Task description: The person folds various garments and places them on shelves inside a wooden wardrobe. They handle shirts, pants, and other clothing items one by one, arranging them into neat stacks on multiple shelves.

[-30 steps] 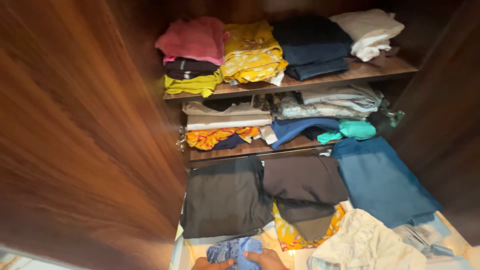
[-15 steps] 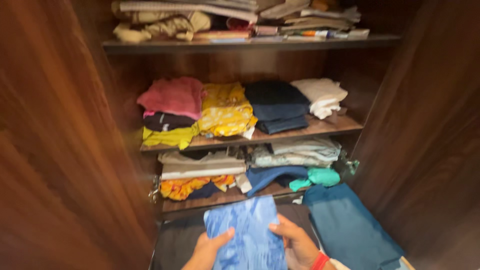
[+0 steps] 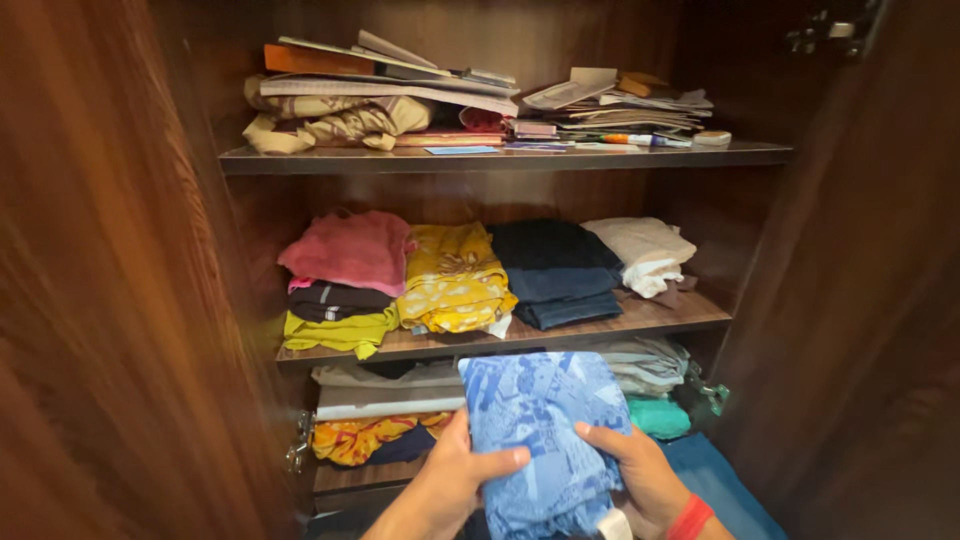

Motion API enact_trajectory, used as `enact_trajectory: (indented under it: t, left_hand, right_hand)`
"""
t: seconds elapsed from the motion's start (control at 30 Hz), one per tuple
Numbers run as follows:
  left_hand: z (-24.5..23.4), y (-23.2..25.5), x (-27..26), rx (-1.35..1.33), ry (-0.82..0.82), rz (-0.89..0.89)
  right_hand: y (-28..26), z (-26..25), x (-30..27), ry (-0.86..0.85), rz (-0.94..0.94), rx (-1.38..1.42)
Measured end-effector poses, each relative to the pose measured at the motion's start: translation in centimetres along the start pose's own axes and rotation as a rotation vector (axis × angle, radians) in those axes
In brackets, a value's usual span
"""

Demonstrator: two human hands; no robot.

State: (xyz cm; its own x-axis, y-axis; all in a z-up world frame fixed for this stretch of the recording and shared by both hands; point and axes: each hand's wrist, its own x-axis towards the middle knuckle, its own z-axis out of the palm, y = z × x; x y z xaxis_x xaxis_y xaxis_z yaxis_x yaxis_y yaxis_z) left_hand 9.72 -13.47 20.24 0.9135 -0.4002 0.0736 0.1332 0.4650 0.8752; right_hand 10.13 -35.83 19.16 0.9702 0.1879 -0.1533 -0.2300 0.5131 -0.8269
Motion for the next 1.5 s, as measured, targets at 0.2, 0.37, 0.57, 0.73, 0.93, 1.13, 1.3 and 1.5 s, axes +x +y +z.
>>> enact_trajectory:
  t: [0.2, 0.37, 0.57, 0.73, 0.93, 1.13, 1.3, 1.5]
  left_hand:
    - [-4.2, -0.4, 2.2, -0.093, 0.01, 0.063]
    - [-5.1, 6.5, 5.5, 0.03, 0.174, 0.07]
    - [-8.9, 17.1, 17.5, 0.485, 0.369, 0.29]
    - [-15.8, 17.8, 23.4, 1.481, 0.555, 0.255]
    - [-15.0, 14.7, 23.1, 1.625, 0.57, 0.323]
    - [-17.3, 13.6, 30.6, 1.71, 0.719, 0.132]
    - [-24.8, 12.4, 36.3, 1.965, 0.801, 0.904]
    - [-19.4, 15.2, 35.0, 1.861, 0.723, 0.341]
  right_hand:
    - [-0.3, 1.7, 2.3, -0.125, -0.02, 0.015]
    - [-3.8, 6.2, 8.0, 0.011, -0.06, -0.186]
    - [-11.4, 12.4, 24.1, -0.216, -0.287, -0.139]
    - [-7.3, 12.3, 30.9, 0.159, -0.2, -0.381]
    - [0.2, 10.6, 27.0, 0.166, -1.28, -1.315]
    - [0.8, 10.7, 24.7, 0.085, -1.341, -1.453]
    - [1.2, 10.6, 25.8, 0.086, -1.357, -1.535]
    - [2.0, 9.7, 26.4, 0.106, -1.281, -1.623]
